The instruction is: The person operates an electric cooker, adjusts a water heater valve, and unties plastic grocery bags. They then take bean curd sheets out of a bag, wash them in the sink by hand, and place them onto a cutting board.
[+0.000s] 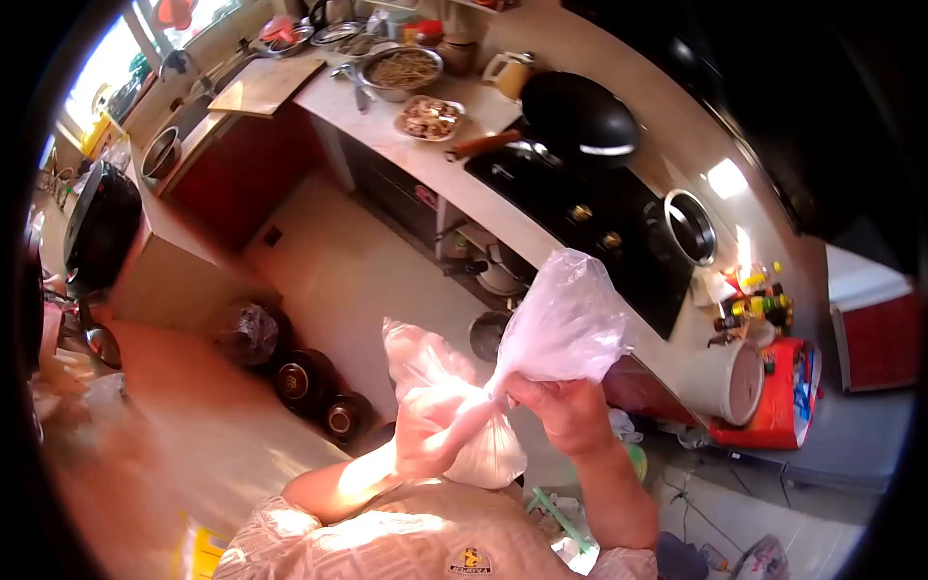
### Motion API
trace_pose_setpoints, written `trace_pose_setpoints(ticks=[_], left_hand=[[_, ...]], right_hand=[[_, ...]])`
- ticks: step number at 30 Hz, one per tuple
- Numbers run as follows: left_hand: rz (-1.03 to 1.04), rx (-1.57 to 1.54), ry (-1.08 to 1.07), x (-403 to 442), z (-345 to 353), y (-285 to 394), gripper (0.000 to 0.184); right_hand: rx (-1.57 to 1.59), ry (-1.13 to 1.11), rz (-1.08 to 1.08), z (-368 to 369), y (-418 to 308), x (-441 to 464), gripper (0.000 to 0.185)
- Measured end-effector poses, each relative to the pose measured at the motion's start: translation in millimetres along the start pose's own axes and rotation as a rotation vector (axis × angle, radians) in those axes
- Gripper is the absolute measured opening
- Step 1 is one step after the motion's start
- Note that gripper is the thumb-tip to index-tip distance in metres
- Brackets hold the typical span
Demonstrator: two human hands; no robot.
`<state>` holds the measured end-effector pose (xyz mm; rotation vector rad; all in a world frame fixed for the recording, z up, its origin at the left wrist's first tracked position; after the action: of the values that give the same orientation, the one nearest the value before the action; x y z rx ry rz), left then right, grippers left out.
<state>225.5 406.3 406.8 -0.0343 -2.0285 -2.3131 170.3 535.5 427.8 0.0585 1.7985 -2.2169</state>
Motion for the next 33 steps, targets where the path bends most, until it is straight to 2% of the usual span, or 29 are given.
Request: trace_pose_setpoints(ticks=[1, 3, 4, 5, 7, 8, 10, 11, 14, 16, 17, 19, 25, 28, 29, 31, 33], left_hand=[[-0.022, -0.194, 0.039, 8, -14, 4, 0.016], [-0.139, -0.271, 0.129, 20, -47, 1, 0.014], [-0.147, -0.272, 0.131, 29, -58, 3, 0.014], [-0.132, -0.221, 0.193, 36, -70, 5, 0.013], [-0.125, -0.173, 0.252, 52, -93, 4, 0.012], [-0.007, -0.104, 0.222, 60, -101, 8, 0.011], [0.178, 0.020, 0.220, 73, -113, 12, 0.010], [0.174, 0.024, 0.225, 78, -119, 14, 0.010], [0.124, 0.166, 0.174, 93, -133, 24, 0.009], [0.110, 0.183, 0.183, 99, -138, 29, 0.009], [0.096, 0.183, 0.181, 102, -138, 29, 0.009], [0.063, 0.162, 0.234, 105, -139, 28, 0.009], [0.010, 0.203, 0.263, 116, -133, 18, 0.011], [0.036, 0.275, 0.232, 124, -133, 15, 0.012], [0.057, 0.308, 0.218, 126, -134, 14, 0.014], [0.127, 0.396, 0.205, 134, -138, 20, 0.015], [0.193, 0.479, 0.181, 142, -144, 24, 0.016]], right_hand=[[0.003, -0.009, 0.011, 17, -1, 11, 0.014], [-0.531, 0.039, -0.076, 43, -13, 24, 0.009], [-0.588, 0.101, -0.206, 64, -30, 26, 0.006], [-0.870, 0.132, -0.476, 75, -50, 14, 0.005], [-0.866, 0.027, -0.832, 118, -72, 16, 0.011], [-0.867, 0.027, -0.827, 123, -72, 27, 0.011], [-1.082, -0.113, -0.740, 143, -59, 57, 0.017], [-0.974, -0.068, -0.820, 142, -55, 71, 0.017], [-0.756, -0.173, -0.779, 148, -58, 101, 0.016], [-0.755, -0.368, -0.555, 153, -49, 117, 0.014], [-0.736, -0.390, -0.562, 153, -49, 123, 0.014], [-0.624, -0.408, -0.412, 146, -39, 142, 0.015], [-0.466, -0.567, -0.319, 141, -33, 173, 0.013], [-0.521, -0.660, -0.108, 139, -21, 184, 0.011], [-0.522, -0.664, -0.117, 140, -22, 187, 0.011], [-0.404, -0.698, -0.005, 144, -14, 194, 0.011], [-0.386, -0.670, -0.066, 150, -11, 199, 0.012]])
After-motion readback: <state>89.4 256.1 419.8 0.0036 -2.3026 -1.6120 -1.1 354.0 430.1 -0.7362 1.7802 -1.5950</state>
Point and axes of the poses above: each hand's wrist, its own x-axis towards the middle knuckle, its own z-axis out of the palm, y = z × x, the point moved 8 cm from there along x, towards the middle knuckle, and after that the axes turned 7 degrees about y, right-handed, at the moved point
